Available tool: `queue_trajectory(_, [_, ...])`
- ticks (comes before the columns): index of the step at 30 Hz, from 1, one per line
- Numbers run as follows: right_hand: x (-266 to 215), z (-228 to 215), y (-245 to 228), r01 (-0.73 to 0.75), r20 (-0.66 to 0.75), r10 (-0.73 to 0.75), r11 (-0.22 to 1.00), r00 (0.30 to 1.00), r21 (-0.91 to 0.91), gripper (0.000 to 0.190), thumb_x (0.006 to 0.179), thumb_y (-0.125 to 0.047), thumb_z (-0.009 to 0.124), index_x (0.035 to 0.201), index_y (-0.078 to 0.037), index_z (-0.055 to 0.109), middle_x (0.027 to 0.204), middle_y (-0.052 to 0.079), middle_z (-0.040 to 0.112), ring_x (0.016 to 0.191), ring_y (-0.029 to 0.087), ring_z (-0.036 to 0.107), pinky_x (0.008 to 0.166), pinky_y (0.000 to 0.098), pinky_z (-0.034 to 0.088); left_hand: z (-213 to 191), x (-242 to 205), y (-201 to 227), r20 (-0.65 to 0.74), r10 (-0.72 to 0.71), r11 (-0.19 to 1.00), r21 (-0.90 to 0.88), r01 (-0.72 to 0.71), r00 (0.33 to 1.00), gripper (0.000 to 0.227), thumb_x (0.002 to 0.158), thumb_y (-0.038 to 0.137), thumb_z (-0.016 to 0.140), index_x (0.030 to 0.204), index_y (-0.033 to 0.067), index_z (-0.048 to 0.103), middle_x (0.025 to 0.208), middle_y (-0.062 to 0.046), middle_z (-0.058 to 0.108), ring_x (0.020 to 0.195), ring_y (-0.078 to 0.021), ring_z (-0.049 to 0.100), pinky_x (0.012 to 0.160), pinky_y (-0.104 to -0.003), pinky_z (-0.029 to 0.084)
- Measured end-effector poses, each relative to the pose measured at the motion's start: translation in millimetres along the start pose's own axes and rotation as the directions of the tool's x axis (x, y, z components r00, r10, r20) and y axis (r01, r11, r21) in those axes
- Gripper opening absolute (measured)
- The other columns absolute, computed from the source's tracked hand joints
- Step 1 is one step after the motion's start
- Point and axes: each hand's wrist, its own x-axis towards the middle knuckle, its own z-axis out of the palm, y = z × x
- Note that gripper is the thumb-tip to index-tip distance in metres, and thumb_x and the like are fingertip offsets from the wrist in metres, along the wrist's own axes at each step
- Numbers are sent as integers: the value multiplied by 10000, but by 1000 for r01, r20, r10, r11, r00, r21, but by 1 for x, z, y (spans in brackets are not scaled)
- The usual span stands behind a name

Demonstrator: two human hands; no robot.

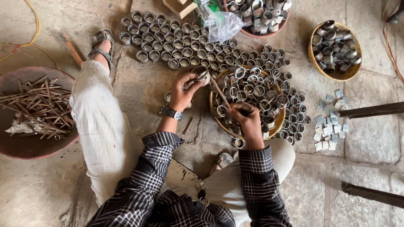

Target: The person sits on the floor and repeatedly picks up small metal rings and thin metal rods. They insert the rods into the rings and place the assembled units into a woven basket. The person occasionally reaches into a bowl of rods to retrieve more pieces.

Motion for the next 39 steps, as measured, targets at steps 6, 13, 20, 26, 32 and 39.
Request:
queue_trajectory(6, [-3,7,-5,-31,9,31,999,999,-33,66,919,-75,740,955,-20,744,678,16,664,526,73,562,481,236,455,-5,7,49,60,339,914,215,-344,939,286,836,-31,856,1063,31,693,1353,-85,612,1236,-249,645,1016,-349,576])
queue_trajectory(13, [-4,6,-5,246,-22,-277,885,961,-396,119,910,-108,770,1006,-38,774,854,40,731,662,79,664,587,226,561,-7,13,47,110,328,833,436,-342,938,315,781,93,907,1047,151,748,1336,-101,639,1219,-281,668,1009,-368,618])
queue_trajectory(20, [-13,18,-19,421,-2,-521,692,853,-586,118,883,-49,798,994,-15,777,895,68,734,718,110,695,620,243,573,-2,6,45,68,355,806,483,-342,932,330,771,68,911,1056,109,750,1300,-86,664,1188,-272,683,971,-384,609])
queue_trajectory(26, [-9,10,-12,335,-87,-419,819,904,-465,49,943,-79,766,953,-35,785,859,37,751,643,60,692,586,206,575,-8,7,45,103,235,924,286,-255,967,274,829,58,890,1057,94,741,1326,-74,638,1182,-226,692,950,-335,637])
queue_trajectory(32, [-13,12,-10,292,-189,-383,878,904,-378,63,954,-75,755,978,-25,785,842,48,715,593,60,620,509,222,482,-10,7,45,125,210,940,248,-235,970,268,827,48,888,1046,77,736,1340,-65,623,1132,-189,679,878,-297,600])
queue_trajectory(39, [-14,20,-7,551,-1,-725,523,689,-650,79,941,-42,786,1014,-12,776,889,59,717,650,69,647,510,193,506,-7,1,34,34,95,933,346,-101,995,262,803,116,915,1014,109,758,1278,-84,689,953,-202,672,777,-306,560])
